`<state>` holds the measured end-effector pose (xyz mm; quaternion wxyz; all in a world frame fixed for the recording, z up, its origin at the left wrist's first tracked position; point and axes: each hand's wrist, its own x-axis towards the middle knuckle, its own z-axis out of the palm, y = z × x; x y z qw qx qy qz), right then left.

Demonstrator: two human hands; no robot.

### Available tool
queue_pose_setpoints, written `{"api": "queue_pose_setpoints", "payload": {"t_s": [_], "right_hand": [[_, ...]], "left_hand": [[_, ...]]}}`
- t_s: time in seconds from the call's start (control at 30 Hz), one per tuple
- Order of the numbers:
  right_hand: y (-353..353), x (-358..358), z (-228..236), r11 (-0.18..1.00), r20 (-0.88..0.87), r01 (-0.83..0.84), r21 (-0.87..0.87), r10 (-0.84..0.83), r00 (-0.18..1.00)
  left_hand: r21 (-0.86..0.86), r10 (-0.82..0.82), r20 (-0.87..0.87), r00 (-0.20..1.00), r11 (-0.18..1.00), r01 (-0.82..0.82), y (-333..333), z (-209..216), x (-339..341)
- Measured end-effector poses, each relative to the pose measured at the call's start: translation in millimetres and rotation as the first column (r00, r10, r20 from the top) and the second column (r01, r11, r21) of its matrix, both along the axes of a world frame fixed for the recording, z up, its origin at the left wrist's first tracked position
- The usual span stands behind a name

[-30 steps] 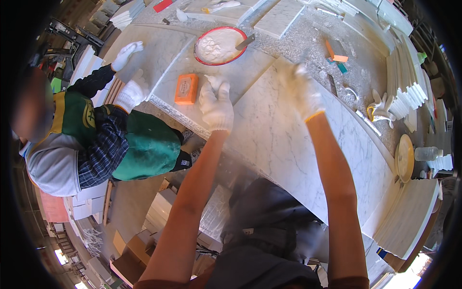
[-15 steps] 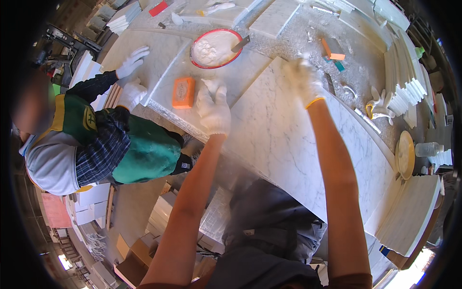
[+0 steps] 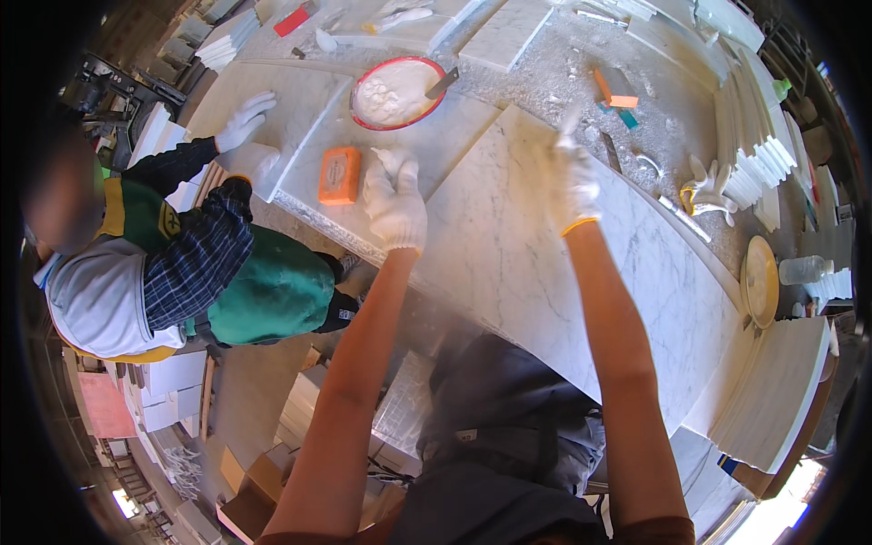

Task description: The person scrapes a large white stone slab with a metal scraper while wearing white gloves. The person repeatedly scrapes different areas of the slab's surface to remove residue.

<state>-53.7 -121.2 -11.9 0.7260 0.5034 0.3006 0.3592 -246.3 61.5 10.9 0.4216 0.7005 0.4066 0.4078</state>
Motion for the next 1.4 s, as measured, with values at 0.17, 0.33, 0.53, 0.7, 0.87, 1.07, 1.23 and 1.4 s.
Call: {"api": "queue_pose_setpoints", "payload": {"t_s": [0.17,0.33,0.53,0.7,0.87,1.07,1.23,1.4], "right_hand": [[-65,20,-27,-0.012,0.594,0.747,-0.665,0.598,0.538],[-57,-59,4,-0.436,0.175,0.843,-0.314,0.846,0.503],[-48,-81,32,-0.214,-0.13,0.977,0.012,0.968,0.213],[-5,-65,14,0.062,-0.422,0.899,0.434,0.895,0.142],[10,-54,13,0.235,-0.546,0.861,0.451,0.836,0.058],[15,-42,9,0.346,-0.669,0.849,0.399,0.743,0.011],[18,-42,0,0.376,-0.58,0.733,0.567,0.814,0.031],[16,-32,8,0.378,-0.593,0.826,0.419,0.803,-0.067]], "left_hand": [[0.06,0.039,-0.037,0.999,0.997,-0.037,3,-12,1],[0.028,-0.012,-0.012,1.0,1.0,0.012,10,-23,-3],[0.132,0.025,-0.057,0.998,0.991,-0.017,9,-26,-5],[0.139,0.037,-0.09,0.995,0.99,-0.024,6,-26,-10],[0.039,-0.027,-0.068,0.997,0.999,0.03,11,-30,-11],[-0.017,-0.047,-0.104,0.994,0.999,0.045,13,-30,-9],[-0.014,-0.028,-0.101,0.995,1.0,0.026,8,-25,-9],[0.043,0.018,-0.161,0.987,0.999,-0.011,5,-23,-8]]}}
